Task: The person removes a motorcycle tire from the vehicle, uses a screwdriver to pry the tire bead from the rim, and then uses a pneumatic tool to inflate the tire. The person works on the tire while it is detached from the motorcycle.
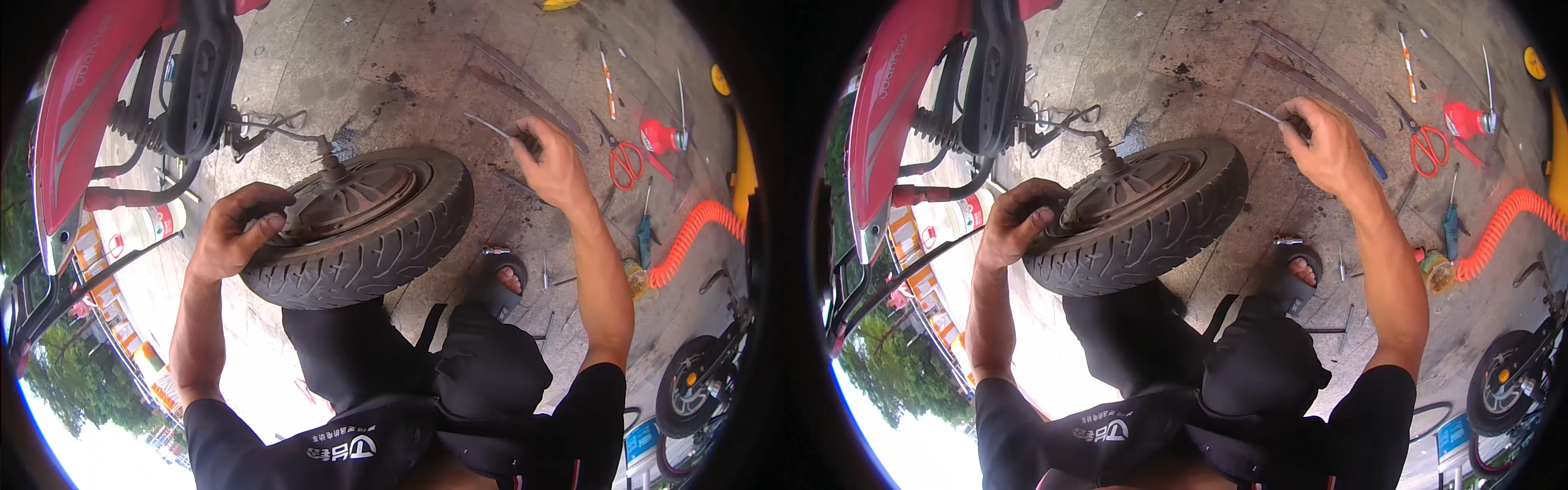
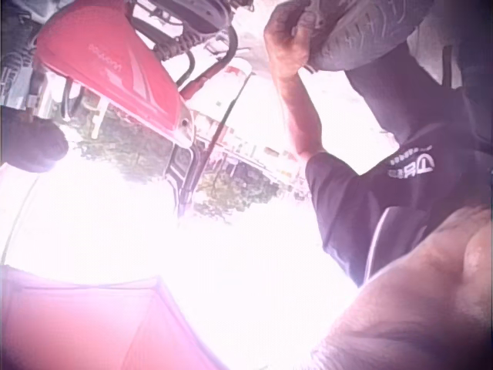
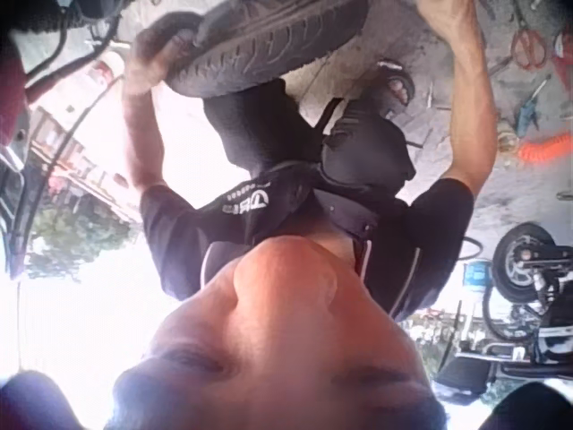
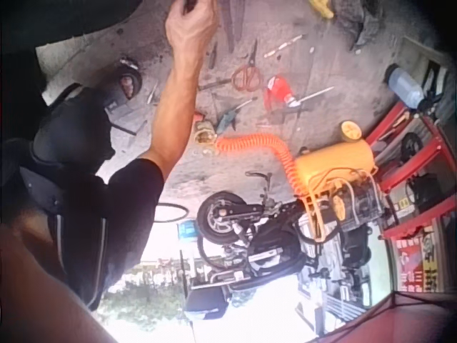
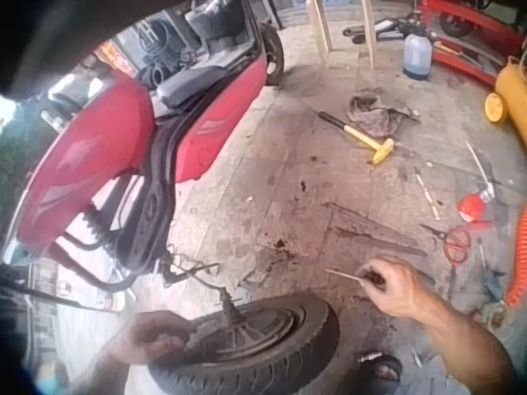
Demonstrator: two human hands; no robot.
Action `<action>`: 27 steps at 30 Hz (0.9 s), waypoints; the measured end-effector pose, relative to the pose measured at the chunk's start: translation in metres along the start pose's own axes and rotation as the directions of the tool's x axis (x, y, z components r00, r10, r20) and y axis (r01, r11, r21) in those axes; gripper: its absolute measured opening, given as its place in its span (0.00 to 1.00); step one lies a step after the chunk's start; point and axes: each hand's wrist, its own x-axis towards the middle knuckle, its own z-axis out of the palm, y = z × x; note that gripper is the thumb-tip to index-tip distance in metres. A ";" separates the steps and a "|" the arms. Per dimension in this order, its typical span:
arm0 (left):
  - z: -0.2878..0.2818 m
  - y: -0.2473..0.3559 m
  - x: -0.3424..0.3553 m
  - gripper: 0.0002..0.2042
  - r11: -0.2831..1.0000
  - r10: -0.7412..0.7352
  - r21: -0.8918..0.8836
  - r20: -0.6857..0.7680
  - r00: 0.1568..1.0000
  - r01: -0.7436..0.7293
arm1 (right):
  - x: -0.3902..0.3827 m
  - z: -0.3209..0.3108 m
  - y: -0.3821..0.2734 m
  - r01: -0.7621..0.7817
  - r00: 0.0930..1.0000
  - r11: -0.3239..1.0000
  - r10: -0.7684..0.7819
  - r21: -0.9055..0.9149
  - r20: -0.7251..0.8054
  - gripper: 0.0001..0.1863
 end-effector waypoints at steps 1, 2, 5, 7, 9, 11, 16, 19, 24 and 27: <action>-0.001 0.000 0.005 0.13 0.997 0.007 0.080 0.031 1.000 -0.010 | 0.000 -0.006 -0.029 0.018 0.997 0.997 -0.024 0.069 0.078 0.09; 0.000 0.000 0.011 0.12 0.986 0.027 0.163 0.063 0.998 -0.037 | -0.001 -0.010 -0.057 0.094 0.985 0.981 -0.116 0.167 0.125 0.08; 0.002 0.000 0.023 0.12 0.969 0.094 0.204 0.208 0.974 -0.137 | 0.005 -0.007 -0.116 0.197 0.937 0.950 -0.255 0.242 0.239 0.06; 0.003 0.000 0.027 0.12 0.967 0.127 0.180 0.271 0.954 -0.179 | 0.010 0.002 -0.138 0.254 0.899 0.933 -0.325 0.256 0.292 0.06; 0.004 0.001 0.027 0.10 0.973 0.186 0.071 0.319 0.929 -0.219 | 0.014 0.015 -0.149 0.253 0.870 0.943 -0.320 0.218 0.374 0.07; 0.005 0.001 0.026 0.10 0.978 0.143 0.097 0.321 0.936 -0.182 | 0.016 0.024 -0.156 0.262 0.859 0.942 -0.327 0.210 0.395 0.07; 0.008 -0.001 0.021 0.09 0.985 0.089 0.118 0.279 0.956 -0.126 | 0.016 0.034 -0.168 0.259 0.859 0.937 -0.335 0.236 0.387 0.07; 0.009 -0.003 0.021 0.09 0.991 0.062 0.095 0.263 0.963 -0.090 | 0.017 0.037 -0.172 0.284 0.853 0.933 -0.351 0.221 0.387 0.07; 0.010 -0.002 0.021 0.09 0.992 0.089 0.062 0.261 0.961 -0.109 | 0.018 0.041 -0.179 0.296 0.848 0.932 -0.358 0.210 0.392 0.04; 0.010 -0.001 0.021 0.09 0.991 0.092 0.068 0.262 0.961 -0.114 | 0.025 0.047 -0.182 0.259 0.821 0.935 -0.346 0.243 0.454 0.04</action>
